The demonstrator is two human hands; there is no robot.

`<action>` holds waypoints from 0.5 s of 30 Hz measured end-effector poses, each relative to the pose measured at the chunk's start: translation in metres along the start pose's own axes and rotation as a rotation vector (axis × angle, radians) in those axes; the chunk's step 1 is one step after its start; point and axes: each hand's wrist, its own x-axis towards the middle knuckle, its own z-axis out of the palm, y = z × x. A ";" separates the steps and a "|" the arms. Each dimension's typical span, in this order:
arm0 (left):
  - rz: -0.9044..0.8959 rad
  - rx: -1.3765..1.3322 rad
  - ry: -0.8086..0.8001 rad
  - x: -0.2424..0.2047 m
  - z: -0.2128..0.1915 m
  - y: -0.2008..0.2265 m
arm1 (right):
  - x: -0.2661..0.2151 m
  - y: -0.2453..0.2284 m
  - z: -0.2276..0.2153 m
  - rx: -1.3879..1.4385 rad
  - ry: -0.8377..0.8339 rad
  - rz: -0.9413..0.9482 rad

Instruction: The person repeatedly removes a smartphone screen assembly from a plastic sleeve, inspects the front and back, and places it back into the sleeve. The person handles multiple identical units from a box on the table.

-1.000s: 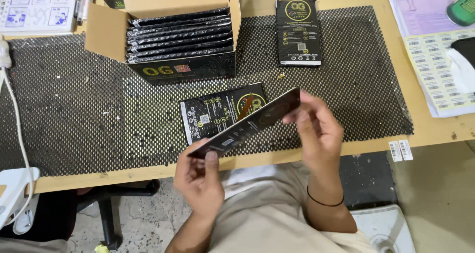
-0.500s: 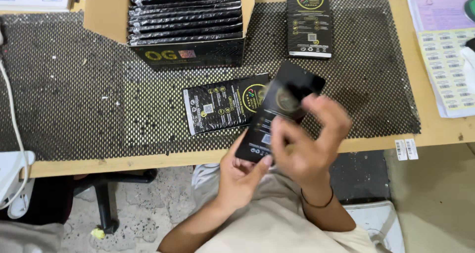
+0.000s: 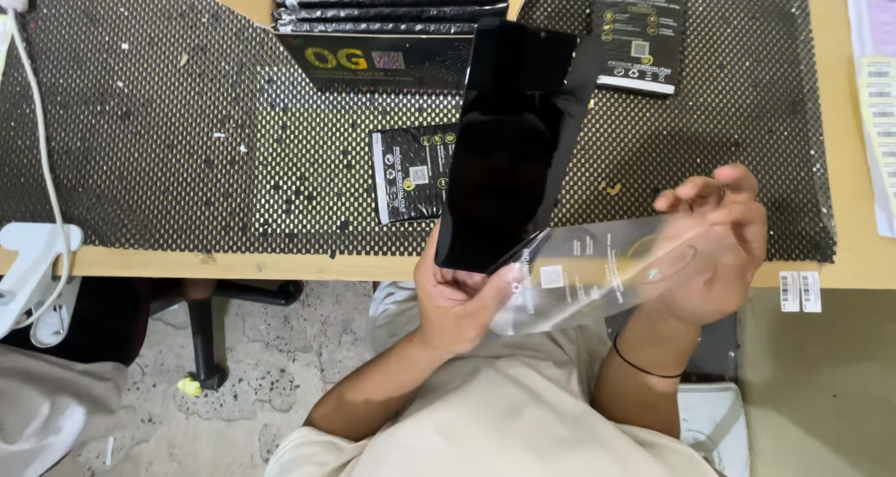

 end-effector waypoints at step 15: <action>0.031 -0.085 0.014 0.007 -0.004 -0.006 | 0.004 -0.006 0.015 -0.031 -0.008 0.160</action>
